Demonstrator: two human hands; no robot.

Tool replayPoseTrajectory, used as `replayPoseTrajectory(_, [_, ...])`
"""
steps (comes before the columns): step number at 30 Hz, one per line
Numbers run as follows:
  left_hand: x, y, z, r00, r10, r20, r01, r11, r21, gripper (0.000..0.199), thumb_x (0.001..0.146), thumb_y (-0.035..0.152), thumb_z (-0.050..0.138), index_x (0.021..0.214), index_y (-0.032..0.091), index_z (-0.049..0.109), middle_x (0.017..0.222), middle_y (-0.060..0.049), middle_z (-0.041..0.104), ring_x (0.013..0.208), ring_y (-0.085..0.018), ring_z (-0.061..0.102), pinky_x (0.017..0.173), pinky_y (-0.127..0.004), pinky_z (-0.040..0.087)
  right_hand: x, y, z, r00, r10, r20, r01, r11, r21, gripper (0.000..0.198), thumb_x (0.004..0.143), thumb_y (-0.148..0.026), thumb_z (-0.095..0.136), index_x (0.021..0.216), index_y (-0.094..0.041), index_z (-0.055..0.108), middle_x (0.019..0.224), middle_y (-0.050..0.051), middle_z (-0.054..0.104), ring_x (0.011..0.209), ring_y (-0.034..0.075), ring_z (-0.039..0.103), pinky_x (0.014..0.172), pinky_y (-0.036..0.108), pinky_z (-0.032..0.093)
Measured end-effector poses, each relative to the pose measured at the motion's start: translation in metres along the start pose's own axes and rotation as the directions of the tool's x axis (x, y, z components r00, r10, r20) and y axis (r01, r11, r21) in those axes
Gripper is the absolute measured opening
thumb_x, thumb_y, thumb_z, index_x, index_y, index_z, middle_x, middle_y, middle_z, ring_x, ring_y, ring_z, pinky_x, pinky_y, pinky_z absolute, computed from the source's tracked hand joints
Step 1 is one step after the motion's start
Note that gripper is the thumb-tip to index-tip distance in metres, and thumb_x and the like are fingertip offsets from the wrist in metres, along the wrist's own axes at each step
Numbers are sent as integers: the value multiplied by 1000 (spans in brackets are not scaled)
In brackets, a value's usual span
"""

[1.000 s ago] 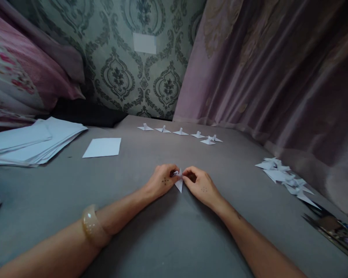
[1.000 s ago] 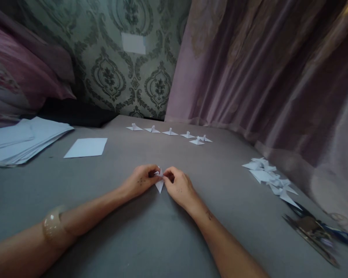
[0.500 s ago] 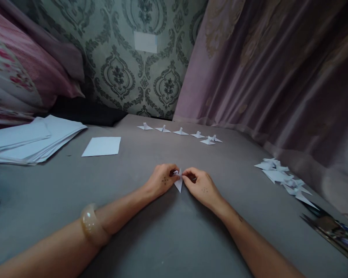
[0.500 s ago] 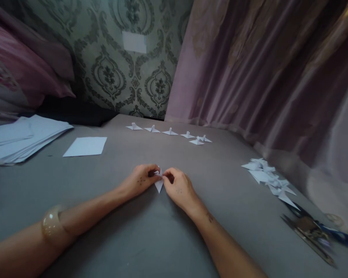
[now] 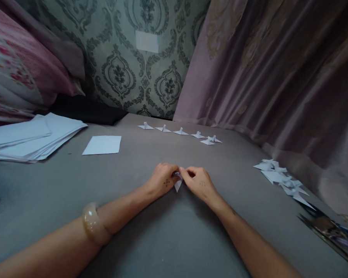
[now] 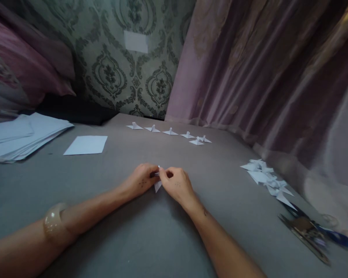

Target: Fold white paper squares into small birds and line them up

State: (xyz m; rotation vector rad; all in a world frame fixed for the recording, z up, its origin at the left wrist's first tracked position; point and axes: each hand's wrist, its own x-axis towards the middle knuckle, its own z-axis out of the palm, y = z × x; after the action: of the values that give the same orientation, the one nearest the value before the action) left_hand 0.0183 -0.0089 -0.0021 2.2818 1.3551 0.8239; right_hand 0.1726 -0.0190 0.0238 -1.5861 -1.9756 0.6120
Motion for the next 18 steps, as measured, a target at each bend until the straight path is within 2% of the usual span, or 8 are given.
replayPoseTrajectory(4, [0, -2, 2, 1000, 16, -9, -16, 1000, 19, 13, 82, 19, 58, 75, 17, 69, 65, -1, 65, 58, -13, 54, 56, -23, 31, 7, -1, 2, 998, 60, -9, -60, 998, -12, 32, 79, -36, 52, 58, -17, 66, 58, 1, 62, 61, 15, 58, 56, 23, 36])
replayPoseTrajectory(9, [-1, -1, -1, 1000, 1, 17, -1, 1000, -5, 14, 80, 17, 58, 84, 19, 71, 71, -2, 68, 66, -15, 58, 59, -23, 35, 8, 0, -3, 980, 182, 87, -192, 974, 124, 25, 74, -32, 55, 58, -16, 64, 51, 0, 56, 55, 12, 53, 50, 21, 36])
replayPoseTrajectory(14, [-1, -1, -4, 998, -22, 54, 24, 999, -39, 16, 83, 25, 57, 85, 18, 72, 69, -2, 67, 65, -14, 57, 59, -23, 35, 7, -4, -10, 910, 333, 246, -405, 840, 361, 23, 75, -31, 60, 58, -15, 60, 54, -3, 50, 49, 7, 46, 41, 16, 33])
replayPoseTrajectory(18, [-1, -3, -4, 998, -8, 65, 12, 998, -55, 19, 84, 27, 55, 84, 19, 72, 70, -2, 66, 66, -14, 57, 60, -23, 36, 8, -3, -11, 863, 375, 338, -498, 743, 448, 19, 74, -24, 63, 58, -15, 57, 53, -4, 48, 43, 4, 40, 34, 15, 25])
